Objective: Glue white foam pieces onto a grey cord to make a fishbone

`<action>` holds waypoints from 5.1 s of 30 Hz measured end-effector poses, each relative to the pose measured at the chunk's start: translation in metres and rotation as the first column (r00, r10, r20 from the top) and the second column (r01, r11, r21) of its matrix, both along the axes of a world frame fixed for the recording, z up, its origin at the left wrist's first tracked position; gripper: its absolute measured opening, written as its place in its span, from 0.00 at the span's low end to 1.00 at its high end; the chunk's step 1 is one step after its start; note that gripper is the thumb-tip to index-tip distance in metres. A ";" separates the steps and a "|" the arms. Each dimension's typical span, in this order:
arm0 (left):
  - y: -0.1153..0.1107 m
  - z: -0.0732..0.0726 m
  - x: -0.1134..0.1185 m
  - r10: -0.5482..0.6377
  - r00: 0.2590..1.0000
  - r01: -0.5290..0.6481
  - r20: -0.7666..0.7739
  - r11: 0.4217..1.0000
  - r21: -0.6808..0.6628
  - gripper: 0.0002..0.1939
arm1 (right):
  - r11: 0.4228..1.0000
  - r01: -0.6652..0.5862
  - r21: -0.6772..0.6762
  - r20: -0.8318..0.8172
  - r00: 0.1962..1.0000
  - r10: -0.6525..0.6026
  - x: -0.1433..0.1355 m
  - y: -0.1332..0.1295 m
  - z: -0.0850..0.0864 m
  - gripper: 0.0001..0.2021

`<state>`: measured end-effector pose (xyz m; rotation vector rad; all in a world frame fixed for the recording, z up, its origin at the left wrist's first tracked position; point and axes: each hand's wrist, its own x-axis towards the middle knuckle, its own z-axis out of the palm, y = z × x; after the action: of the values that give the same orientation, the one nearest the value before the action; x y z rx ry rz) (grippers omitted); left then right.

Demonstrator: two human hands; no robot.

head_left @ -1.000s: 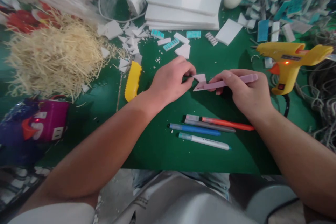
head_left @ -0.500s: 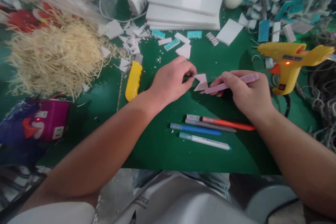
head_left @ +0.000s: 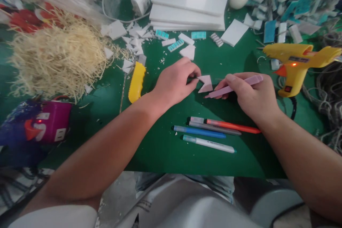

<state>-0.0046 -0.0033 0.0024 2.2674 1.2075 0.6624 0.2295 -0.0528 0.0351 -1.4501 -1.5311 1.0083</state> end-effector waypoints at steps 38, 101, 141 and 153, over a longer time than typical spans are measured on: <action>-0.037 0.034 -0.003 -0.191 0.943 0.246 -0.273 0.952 0.185 0.08 | 0.950 0.256 0.179 -0.118 0.964 -0.237 0.000 0.000 -0.001 0.23; -0.045 0.037 0.004 0.068 0.912 -0.033 0.405 0.995 -0.093 0.06 | 0.952 0.277 0.129 -0.420 0.885 -0.200 -0.003 0.000 0.008 0.29; -0.056 0.022 0.014 -0.388 0.895 0.441 -0.219 0.700 0.562 0.18 | 0.942 0.204 0.267 -0.230 0.963 -0.143 0.009 -0.002 -0.004 0.17; -0.056 0.029 0.012 -0.305 0.894 0.198 0.328 0.926 0.321 0.05 | 0.993 -0.042 0.111 -0.378 0.922 0.081 0.017 0.009 0.003 0.23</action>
<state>0.0074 -0.0593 0.0310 2.3213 0.6515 1.1572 0.2465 -0.0437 0.0384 -1.0635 -1.3251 1.1567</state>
